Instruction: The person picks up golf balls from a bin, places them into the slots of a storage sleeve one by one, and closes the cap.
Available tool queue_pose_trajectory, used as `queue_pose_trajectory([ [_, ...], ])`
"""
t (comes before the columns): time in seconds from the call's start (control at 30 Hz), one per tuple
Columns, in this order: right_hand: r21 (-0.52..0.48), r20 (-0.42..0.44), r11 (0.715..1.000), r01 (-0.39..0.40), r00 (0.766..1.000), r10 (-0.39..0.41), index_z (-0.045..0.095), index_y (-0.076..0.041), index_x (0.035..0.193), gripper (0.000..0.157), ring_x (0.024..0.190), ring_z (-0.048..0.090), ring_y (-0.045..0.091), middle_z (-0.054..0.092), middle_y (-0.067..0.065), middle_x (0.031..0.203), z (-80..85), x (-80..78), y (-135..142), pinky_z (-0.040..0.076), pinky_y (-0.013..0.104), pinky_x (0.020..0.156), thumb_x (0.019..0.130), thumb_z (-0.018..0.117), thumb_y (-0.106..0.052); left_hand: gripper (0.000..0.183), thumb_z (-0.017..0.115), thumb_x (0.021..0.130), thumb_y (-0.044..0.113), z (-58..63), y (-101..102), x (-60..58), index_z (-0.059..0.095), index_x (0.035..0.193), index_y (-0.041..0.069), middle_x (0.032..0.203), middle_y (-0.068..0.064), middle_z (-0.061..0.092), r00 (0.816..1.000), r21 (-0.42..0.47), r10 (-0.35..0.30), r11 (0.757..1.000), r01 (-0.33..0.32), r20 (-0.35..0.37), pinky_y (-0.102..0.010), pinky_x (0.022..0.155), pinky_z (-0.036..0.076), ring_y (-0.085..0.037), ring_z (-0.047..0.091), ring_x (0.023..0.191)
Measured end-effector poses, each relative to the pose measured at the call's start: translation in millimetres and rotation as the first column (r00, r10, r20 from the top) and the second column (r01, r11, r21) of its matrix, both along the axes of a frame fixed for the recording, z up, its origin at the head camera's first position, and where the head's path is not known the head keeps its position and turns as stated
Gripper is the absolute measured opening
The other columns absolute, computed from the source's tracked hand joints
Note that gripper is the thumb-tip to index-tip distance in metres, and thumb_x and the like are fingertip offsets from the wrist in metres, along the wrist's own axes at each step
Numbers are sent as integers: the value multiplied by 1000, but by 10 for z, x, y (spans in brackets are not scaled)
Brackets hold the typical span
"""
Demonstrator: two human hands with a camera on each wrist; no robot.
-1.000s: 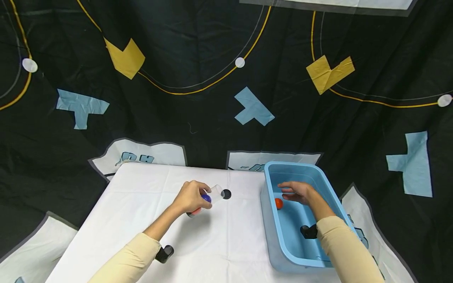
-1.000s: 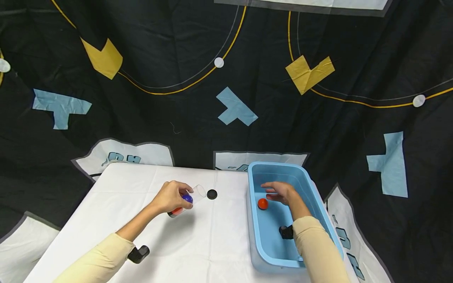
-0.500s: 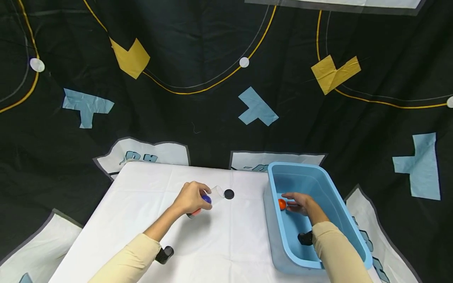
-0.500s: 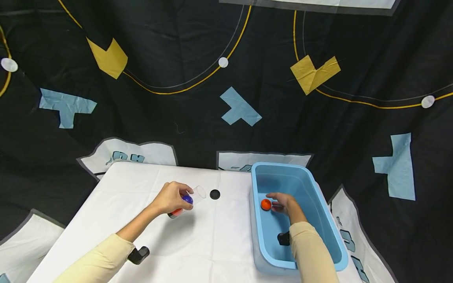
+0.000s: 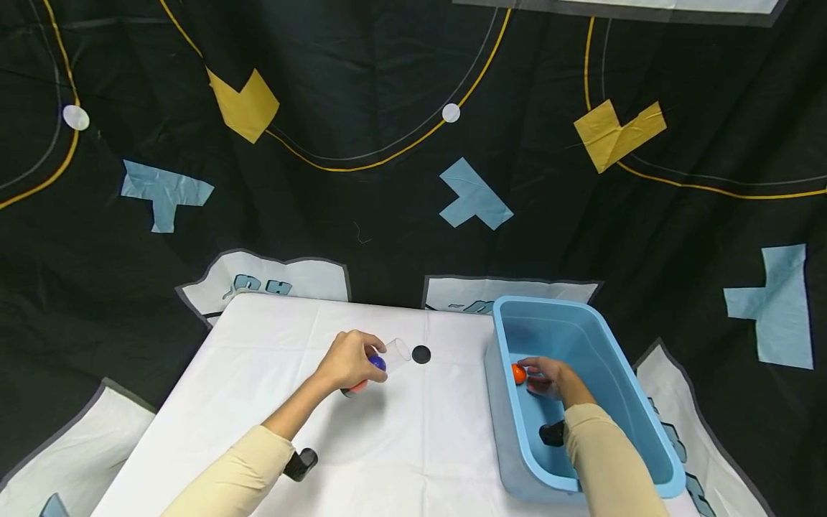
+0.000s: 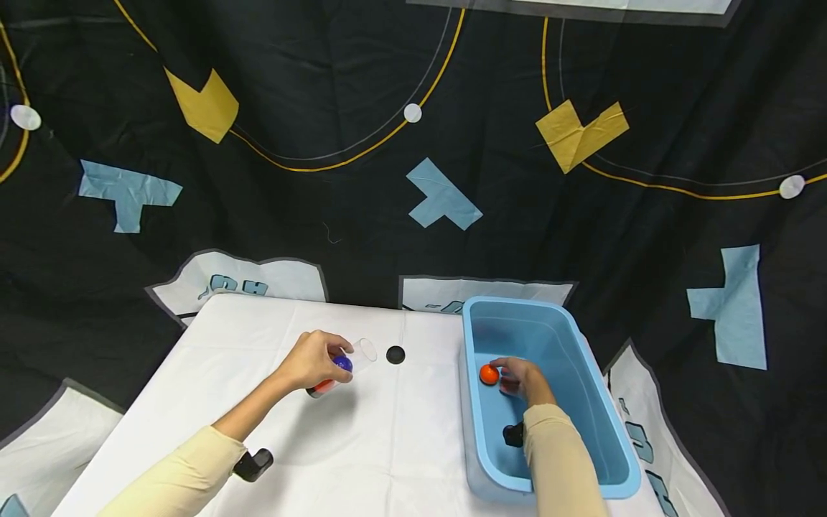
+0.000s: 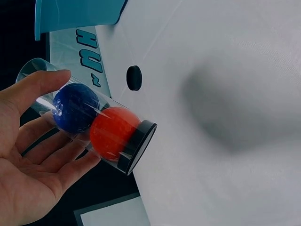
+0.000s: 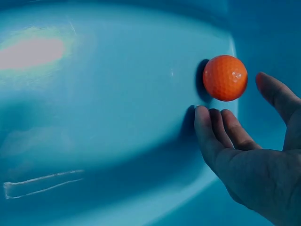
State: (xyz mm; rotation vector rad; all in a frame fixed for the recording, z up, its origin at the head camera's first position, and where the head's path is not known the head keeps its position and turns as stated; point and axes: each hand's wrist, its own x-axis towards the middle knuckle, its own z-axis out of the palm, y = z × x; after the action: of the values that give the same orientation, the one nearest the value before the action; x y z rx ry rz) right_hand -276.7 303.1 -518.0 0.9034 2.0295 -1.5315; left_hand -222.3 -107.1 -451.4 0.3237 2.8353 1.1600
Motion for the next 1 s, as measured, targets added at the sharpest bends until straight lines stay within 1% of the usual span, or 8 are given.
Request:
queue_pose_trajectory([
  [0.07, -7, 3, 1000, 7, 1000, -7, 41, 8, 142, 58, 93, 64, 26, 54, 26, 122, -18, -15, -6, 59, 28, 85, 97, 66, -18, 36, 93, 63, 14, -8, -3, -1, 79, 96, 12, 86, -5, 77, 1000, 3, 6, 1000, -6, 5, -34, 74, 59, -17, 69, 82],
  [0.2, -10, -5, 1000, 10, 1000, -10, 42, 8, 141, 57, 88, 67, 24, 56, 26, 122, -37, -31, -39, 59, 29, 85, 96, 67, -18, 36, 94, 63, 15, -25, -7, 4, 78, 95, 12, 86, -5, 77, 1000, 9, 12, 1000, -12, 10, -33, 73, 59, -17, 69, 81],
  [0.27, -18, -6, 1000, 6, 1000, -7, 42, 8, 141, 57, 87, 68, 24, 54, 27, 125, -42, -34, -55, 59, 29, 85, 96, 67, -18, 36, 94, 63, 15, -27, -7, 5, 79, 96, 12, 86, -5, 76, 1000, 10, 14, 1000, -14, 13, -33, 73, 59, -17, 69, 81],
  [0.5, -70, 3, 996, -47, 999, 47, 43, 9, 134, 50, 81, 70, 24, 52, 27, 116, -54, -49, -68, 59, 29, 83, 96, 66, -16, 36, 93, 64, 14, -21, -20, 7, 78, 97, 10, 87, -6, 77, 1000, 11, 13, 1000, -13, 10, -34, 73, 60, -18, 70, 81],
  [0.6, -68, 9, 997, -45, 999, 45, 44, 9, 132, 48, 80, 70, 23, 53, 27, 114, -66, -70, -63, 59, 29, 83, 96, 66, -13, 37, 93, 65, 13, -21, -31, 7, 78, 98, 9, 88, -7, 77, 1000, 10, 11, 1000, -11, 5, -34, 74, 60, -19, 70, 81],
  [0.77, -62, 6, 998, -25, 1000, 25, 43, 10, 135, 49, 82, 70, 26, 53, 28, 115, -100, -79, -54, 60, 32, 85, 95, 65, -8, 37, 93, 64, 13, -27, -41, 11, 78, 97, 9, 88, -7, 77, 1000, 15, 15, 1000, -15, 3, -35, 74, 59, -19, 70, 82],
  [0.83, -67, 1, 998, -11, 1000, 12, 43, 10, 135, 49, 82, 69, 27, 52, 29, 116, -115, -75, -49, 60, 33, 84, 94, 65, -6, 37, 94, 63, 13, -29, -41, 14, 78, 97, 9, 87, -6, 77, 1000, 16, 16, 1000, -16, 5, -35, 74, 59, -19, 70, 82],
  [1.0, -94, -7, 995, -12, 1000, 11, 44, 11, 134, 48, 79, 68, 25, 50, 28, 114, -108, -71, -26, 60, 33, 83, 93, 65, -5, 37, 93, 64, 13, -20, -36, 9, 78, 97, 9, 87, -6, 77, 1000, 20, 13, 1000, -13, 3, -34, 74, 60, -18, 70, 82],
])
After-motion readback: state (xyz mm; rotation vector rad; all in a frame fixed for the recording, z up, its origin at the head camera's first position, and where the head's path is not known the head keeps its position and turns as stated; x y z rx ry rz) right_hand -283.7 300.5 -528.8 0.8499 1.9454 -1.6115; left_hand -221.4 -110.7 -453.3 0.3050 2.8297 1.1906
